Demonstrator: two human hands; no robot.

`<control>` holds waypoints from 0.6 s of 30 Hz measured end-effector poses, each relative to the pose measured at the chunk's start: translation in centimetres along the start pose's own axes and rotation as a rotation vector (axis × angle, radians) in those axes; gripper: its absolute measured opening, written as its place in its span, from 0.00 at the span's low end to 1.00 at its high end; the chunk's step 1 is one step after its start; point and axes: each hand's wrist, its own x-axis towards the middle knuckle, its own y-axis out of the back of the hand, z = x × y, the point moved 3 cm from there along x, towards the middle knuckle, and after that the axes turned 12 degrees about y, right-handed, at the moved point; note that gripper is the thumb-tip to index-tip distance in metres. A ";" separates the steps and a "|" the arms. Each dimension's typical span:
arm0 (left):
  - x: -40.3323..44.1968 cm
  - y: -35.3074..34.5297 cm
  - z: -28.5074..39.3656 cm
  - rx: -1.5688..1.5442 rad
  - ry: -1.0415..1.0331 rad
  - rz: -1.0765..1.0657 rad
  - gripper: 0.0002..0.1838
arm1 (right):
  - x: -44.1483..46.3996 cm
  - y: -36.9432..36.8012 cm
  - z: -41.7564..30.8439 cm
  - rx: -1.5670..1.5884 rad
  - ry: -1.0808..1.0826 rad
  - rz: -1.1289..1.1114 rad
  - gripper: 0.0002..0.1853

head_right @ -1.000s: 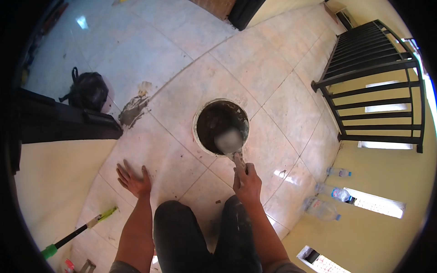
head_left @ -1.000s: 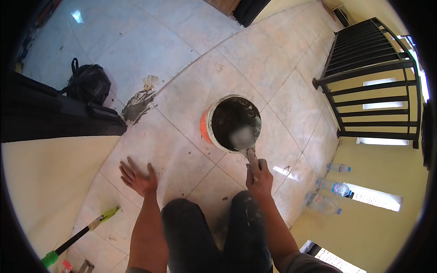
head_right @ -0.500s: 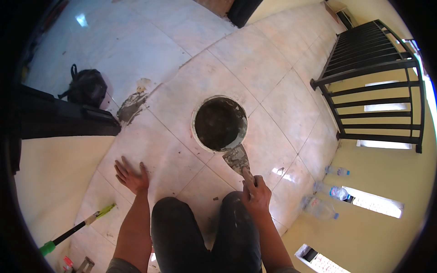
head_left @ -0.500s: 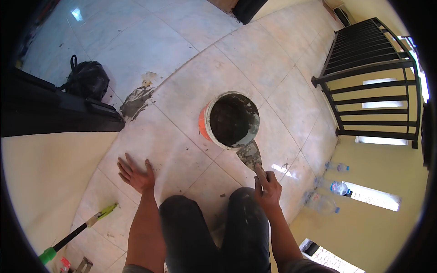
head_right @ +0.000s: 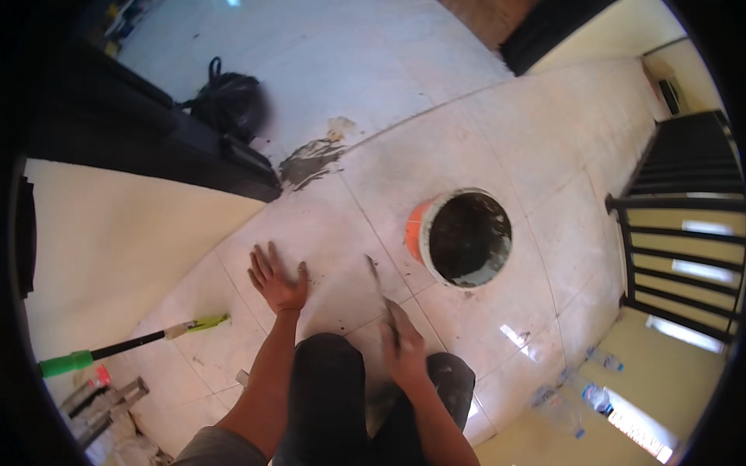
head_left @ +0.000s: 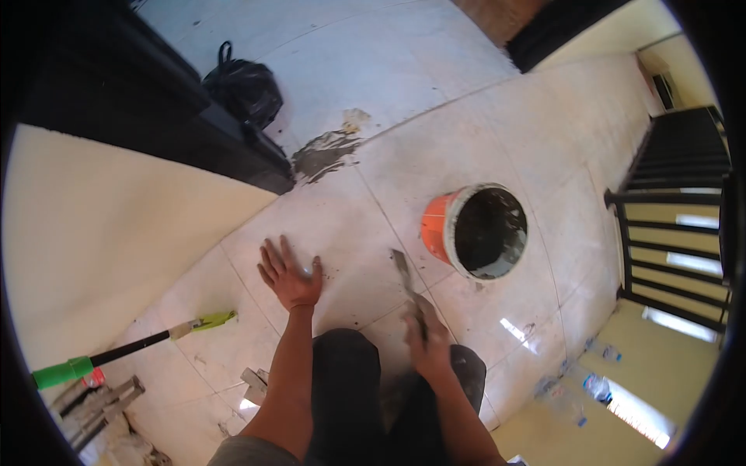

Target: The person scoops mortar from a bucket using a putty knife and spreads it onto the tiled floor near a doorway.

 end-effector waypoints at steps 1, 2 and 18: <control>-0.1 0.1 0.2 -0.025 -0.015 -0.022 0.55 | 3.0 -2.7 0.2 0.123 0.019 -0.027 0.21; -0.1 0.1 0.1 -0.014 0.010 -0.016 0.55 | 6.0 -5.0 0.2 0.253 -0.012 -0.010 0.20; 0.2 0.2 0.4 -0.013 -0.038 -0.038 0.57 | 25.0 -16.9 7.2 0.338 -0.055 -0.107 0.12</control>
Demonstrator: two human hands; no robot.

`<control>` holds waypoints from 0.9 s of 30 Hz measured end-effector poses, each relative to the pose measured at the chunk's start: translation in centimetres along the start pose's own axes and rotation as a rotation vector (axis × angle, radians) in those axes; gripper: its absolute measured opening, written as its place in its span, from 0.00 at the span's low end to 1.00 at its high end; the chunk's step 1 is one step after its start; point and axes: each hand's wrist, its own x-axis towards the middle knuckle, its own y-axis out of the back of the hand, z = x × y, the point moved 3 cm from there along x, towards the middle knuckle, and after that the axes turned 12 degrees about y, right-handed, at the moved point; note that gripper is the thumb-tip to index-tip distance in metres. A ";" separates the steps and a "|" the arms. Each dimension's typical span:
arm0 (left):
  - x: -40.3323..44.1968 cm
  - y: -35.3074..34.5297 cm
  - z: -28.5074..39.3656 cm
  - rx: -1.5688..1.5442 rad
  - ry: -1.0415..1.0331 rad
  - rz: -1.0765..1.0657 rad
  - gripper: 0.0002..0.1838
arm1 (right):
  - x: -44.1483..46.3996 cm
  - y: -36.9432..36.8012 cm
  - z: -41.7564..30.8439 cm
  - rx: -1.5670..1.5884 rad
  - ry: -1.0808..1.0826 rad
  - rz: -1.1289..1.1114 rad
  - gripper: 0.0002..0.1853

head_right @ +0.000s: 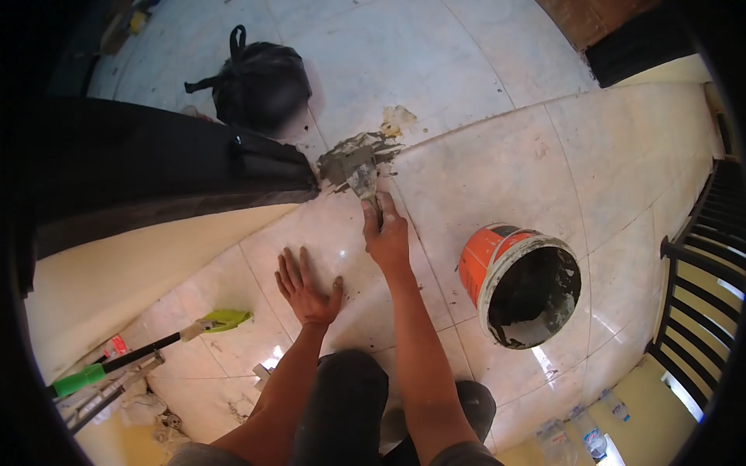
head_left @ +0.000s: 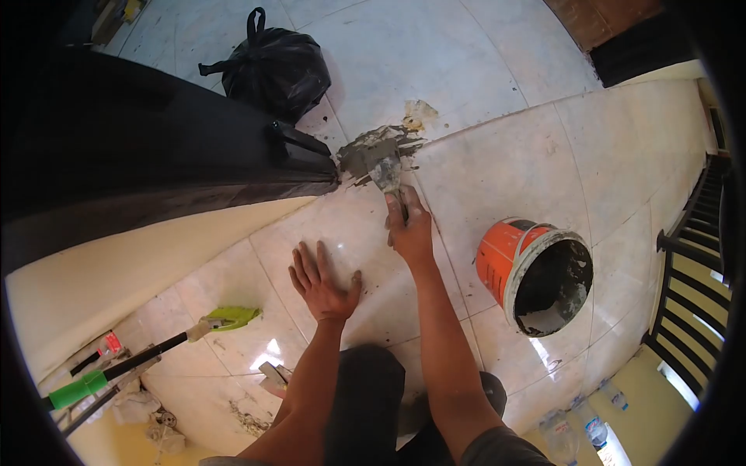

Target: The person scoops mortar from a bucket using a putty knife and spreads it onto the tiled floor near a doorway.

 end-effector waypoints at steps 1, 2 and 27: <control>0.1 0.0 0.1 0.001 -0.001 0.001 0.57 | 0.0 -0.2 1.2 0.002 0.000 0.001 0.12; 0.0 0.0 0.1 -0.004 0.004 -0.004 0.57 | -0.2 -0.4 2.5 -0.074 0.089 0.071 0.11; -0.1 0.0 -0.3 -0.029 0.005 0.001 0.57 | -0.7 -5.0 0.5 -0.606 0.275 0.108 0.15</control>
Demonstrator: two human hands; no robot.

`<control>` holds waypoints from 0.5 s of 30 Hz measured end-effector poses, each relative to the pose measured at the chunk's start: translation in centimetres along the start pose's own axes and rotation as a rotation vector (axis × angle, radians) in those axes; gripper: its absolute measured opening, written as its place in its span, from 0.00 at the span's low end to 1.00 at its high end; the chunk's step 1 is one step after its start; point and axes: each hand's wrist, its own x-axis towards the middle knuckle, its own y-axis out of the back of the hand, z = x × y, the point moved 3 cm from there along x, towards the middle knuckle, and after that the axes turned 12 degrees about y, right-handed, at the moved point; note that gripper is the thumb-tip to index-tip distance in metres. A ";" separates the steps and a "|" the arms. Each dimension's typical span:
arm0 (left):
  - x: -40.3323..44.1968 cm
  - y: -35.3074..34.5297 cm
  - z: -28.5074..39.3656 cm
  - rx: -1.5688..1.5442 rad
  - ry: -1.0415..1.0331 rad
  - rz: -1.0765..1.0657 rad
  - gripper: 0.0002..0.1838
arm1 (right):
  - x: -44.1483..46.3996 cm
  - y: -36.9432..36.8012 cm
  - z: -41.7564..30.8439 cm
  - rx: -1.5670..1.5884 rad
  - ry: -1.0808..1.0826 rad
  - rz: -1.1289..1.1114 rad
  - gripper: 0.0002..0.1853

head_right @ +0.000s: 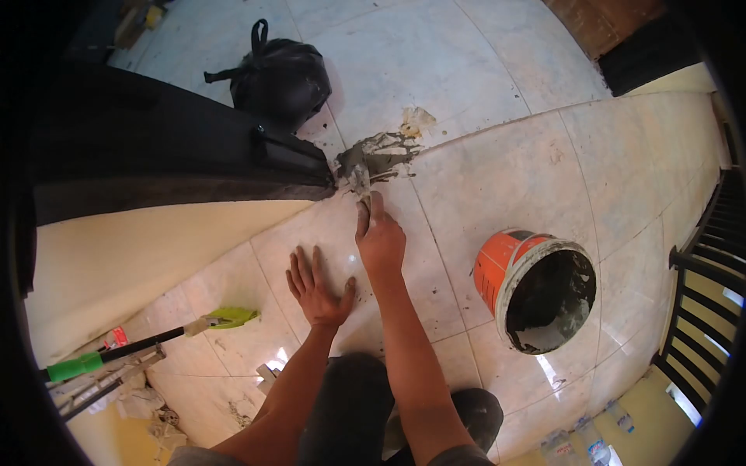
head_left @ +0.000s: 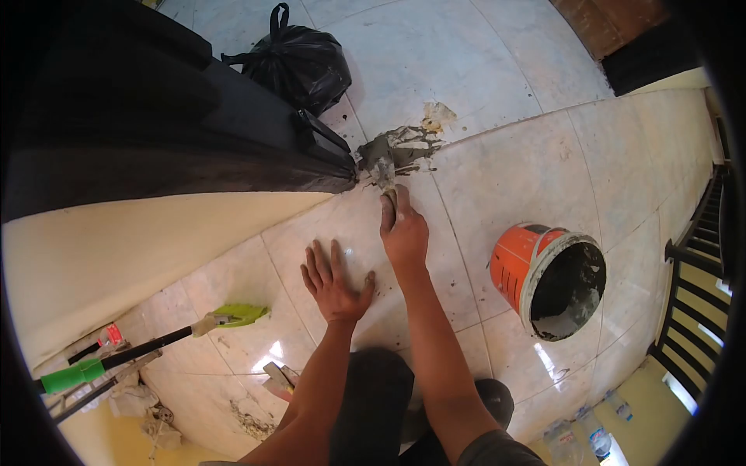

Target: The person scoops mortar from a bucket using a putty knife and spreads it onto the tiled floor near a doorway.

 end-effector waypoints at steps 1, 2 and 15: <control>0.0 -0.1 0.0 -0.001 0.002 -0.004 0.57 | -0.1 -0.1 0.0 -0.002 -0.002 -0.003 0.15; 0.2 -0.1 -0.1 0.003 0.001 0.000 0.57 | -0.1 -0.2 -0.2 -0.004 0.007 0.037 0.15; -0.1 0.0 -0.3 0.001 0.000 -0.002 0.57 | 0.3 1.1 -0.2 0.159 -0.026 0.264 0.12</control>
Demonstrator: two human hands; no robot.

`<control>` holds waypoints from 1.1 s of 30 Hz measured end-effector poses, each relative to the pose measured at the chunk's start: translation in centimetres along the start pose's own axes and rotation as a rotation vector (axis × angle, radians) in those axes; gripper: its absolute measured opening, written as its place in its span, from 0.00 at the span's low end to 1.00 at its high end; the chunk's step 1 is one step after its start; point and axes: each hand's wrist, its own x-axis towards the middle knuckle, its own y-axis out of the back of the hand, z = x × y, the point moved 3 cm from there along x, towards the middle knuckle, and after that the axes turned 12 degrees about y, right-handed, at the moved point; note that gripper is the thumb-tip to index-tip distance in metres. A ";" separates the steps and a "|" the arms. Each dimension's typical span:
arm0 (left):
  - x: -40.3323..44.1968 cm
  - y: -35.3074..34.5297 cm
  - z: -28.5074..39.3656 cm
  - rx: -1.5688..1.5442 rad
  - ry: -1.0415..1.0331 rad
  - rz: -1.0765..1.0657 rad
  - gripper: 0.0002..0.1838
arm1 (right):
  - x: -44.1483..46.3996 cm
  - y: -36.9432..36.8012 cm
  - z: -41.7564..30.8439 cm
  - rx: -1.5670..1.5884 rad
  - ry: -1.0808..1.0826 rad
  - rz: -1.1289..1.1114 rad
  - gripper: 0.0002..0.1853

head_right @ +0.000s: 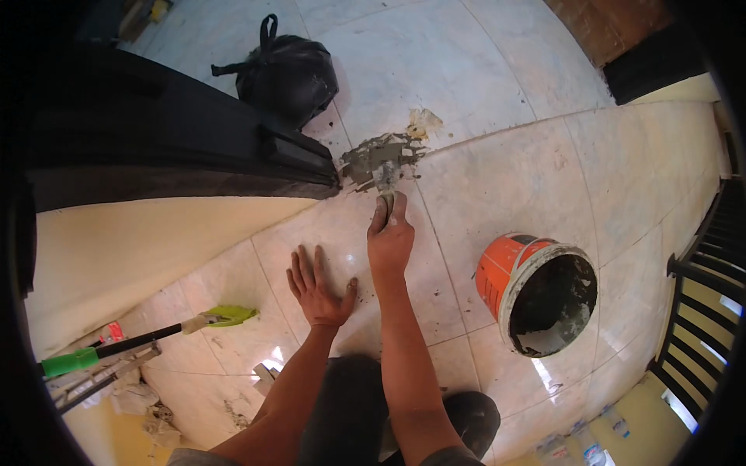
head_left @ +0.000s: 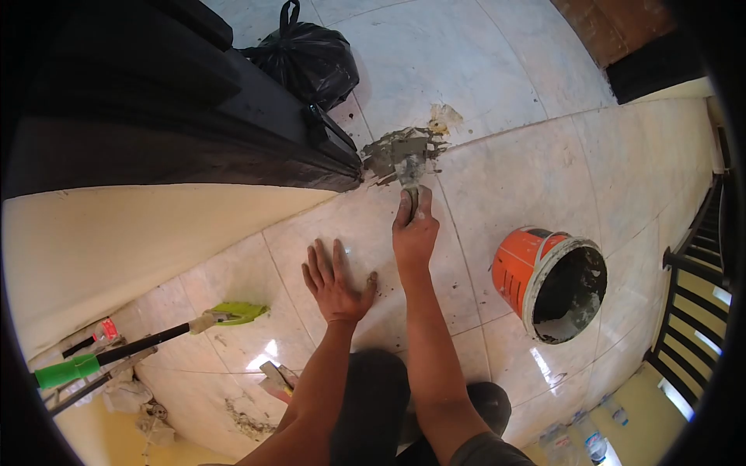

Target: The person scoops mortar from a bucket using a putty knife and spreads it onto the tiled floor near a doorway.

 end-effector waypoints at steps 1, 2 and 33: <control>0.0 0.0 0.1 -0.003 0.001 0.001 0.57 | 0.0 -0.1 -0.1 -0.001 0.003 -0.001 0.12; -0.1 0.2 0.1 0.004 0.006 -0.008 0.57 | -0.3 0.0 -0.2 -0.006 -0.019 0.023 0.11; 0.0 0.2 0.4 0.017 -0.025 0.033 0.56 | 0.5 3.9 2.1 0.413 -0.415 0.138 0.10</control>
